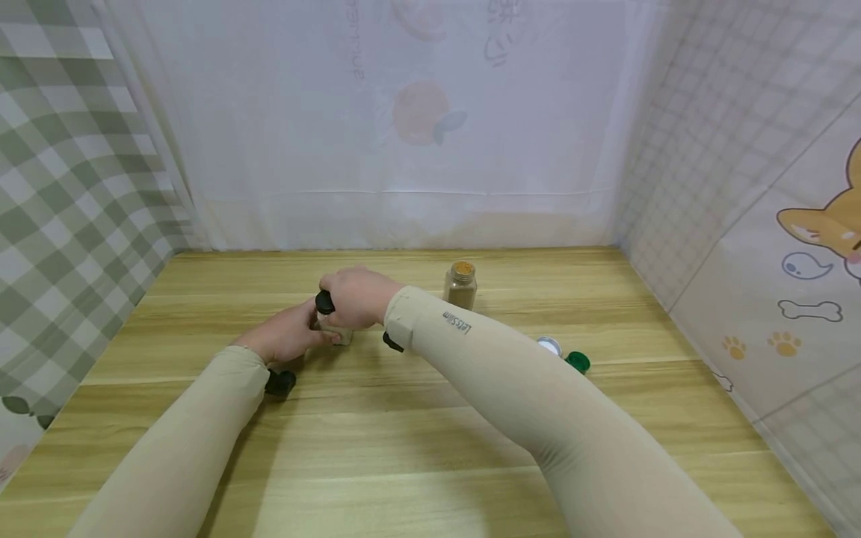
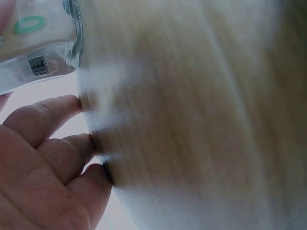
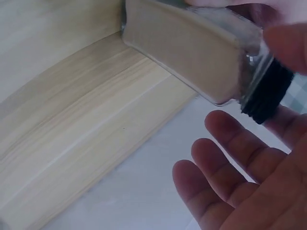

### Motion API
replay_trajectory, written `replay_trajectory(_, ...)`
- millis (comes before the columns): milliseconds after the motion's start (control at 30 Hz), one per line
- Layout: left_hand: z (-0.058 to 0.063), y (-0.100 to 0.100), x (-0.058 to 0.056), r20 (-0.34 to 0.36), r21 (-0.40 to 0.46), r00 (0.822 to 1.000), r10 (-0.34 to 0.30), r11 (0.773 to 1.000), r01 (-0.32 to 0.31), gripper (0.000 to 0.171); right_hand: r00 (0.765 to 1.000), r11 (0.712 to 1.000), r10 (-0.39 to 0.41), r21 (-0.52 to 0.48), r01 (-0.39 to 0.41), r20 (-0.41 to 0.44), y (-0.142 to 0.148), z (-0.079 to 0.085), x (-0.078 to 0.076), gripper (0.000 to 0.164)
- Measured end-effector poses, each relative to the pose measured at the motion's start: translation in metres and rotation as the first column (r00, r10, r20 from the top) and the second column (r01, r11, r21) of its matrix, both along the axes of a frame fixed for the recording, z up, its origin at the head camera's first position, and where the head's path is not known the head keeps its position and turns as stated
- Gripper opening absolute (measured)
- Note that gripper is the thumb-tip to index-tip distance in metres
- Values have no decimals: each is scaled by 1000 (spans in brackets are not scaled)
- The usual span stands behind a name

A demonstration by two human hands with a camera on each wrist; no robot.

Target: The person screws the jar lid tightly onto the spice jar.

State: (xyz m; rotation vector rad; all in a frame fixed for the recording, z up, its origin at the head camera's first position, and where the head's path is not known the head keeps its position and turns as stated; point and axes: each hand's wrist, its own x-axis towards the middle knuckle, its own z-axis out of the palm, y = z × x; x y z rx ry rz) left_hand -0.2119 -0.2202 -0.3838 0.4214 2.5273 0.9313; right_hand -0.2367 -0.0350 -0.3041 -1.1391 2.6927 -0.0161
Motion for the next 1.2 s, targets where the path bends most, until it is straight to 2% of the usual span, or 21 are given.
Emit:
replay_trajectory(267, 0, 0, -1, -15, -11, 1000, 12, 1000, -12, 75, 999, 999, -32, -3, 32, -15, 0, -3, -1, 35)
replay_trajectory(400, -1, 0, -1, -25, -19, 1000, 11, 1000, -12, 70, 999, 999, -47, 4, 47, -23, -1, -4, -1, 39)
replay_trajectory(567, -1, 0, -1, -22, 0, 1000, -2, 1000, 2, 76, 1000, 1000, -26, -1, 26, -18, -1, -2, -1, 50)
replay_trajectory(733, -2, 0, -1, -26, -5, 1000, -4, 1000, 4, 82, 999, 999, 22, 25, -21, -34, -2, 1, 0, 38)
replay_trajectory(833, -2, 0, -1, -32, -15, 999, 3, 1000, -4, 81, 999, 999, 24, 47, -21, -45, -2, 1, 0, 35)
replay_trajectory(1100, -1, 0, -1, -20, -16, 1000, 21, 1000, -21, 77, 999, 1000, -17, 21, 17, -36, -1, -4, -3, 40)
replay_trajectory(1200, -1, 0, -1, -11, -14, 1000, 14, 1000, -14, 80, 999, 1000, -23, 14, 24, -36, 0, -4, -3, 48)
